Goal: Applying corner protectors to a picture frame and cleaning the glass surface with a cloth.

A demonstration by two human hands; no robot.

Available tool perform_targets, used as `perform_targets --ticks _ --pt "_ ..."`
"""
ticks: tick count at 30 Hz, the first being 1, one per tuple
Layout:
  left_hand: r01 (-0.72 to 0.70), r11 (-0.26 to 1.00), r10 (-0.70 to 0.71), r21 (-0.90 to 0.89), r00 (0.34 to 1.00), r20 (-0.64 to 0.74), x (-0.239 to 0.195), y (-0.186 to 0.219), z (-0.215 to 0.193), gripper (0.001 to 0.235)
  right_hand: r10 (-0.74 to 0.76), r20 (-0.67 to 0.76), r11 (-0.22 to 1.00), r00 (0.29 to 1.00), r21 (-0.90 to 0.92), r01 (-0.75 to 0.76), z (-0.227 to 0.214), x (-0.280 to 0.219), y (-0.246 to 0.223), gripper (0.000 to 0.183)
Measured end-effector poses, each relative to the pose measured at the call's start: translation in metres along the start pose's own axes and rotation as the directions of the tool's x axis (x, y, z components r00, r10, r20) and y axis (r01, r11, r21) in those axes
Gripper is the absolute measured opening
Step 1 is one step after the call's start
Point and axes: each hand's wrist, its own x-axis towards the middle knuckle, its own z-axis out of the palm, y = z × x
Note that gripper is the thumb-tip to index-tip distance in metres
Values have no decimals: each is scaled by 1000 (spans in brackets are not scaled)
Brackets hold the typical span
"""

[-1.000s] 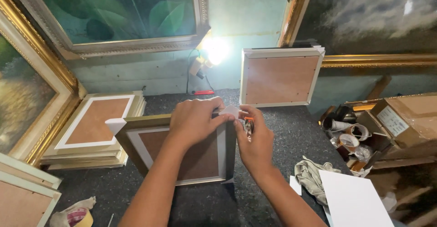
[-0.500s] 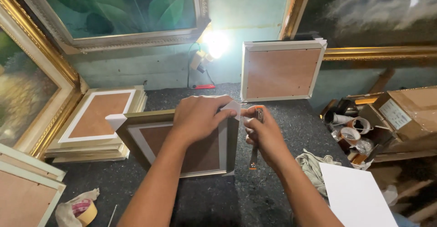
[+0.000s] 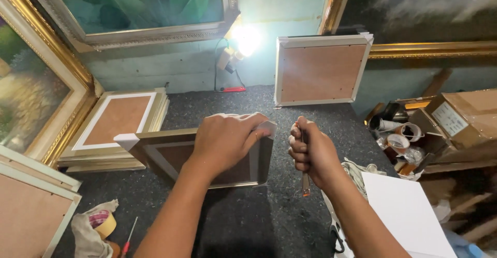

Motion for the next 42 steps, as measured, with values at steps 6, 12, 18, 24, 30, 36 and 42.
perform_targets --ticks 6,12,18,24,30,36,42 --pt "-4 1000 4 -7 999 -53 -13 6 4 21 26 25 999 999 -32 -25 -7 -4 15 26" --pt "-85 996 89 36 988 -125 -31 10 17 20 -84 24 925 996 -370 87 -3 -34 11 19" --pt "-130 986 150 105 966 -209 -59 21 29 20 -282 162 363 945 -894 262 -1 -67 6 50" --pt "-152 974 205 168 911 -359 -90 37 45 15 -225 318 -3 921 -945 326 -1 -85 12 48" --pt "-155 984 172 84 948 -267 -119 49 55 22 -195 451 -162 871 -890 425 -10 -100 32 47" --pt "-171 983 183 67 945 -272 -141 60 60 20 -155 500 -233 852 -856 461 -18 -112 44 52" --pt "-163 986 164 24 956 -243 -150 66 65 24 -188 604 -332 775 -781 528 -20 -120 52 46"
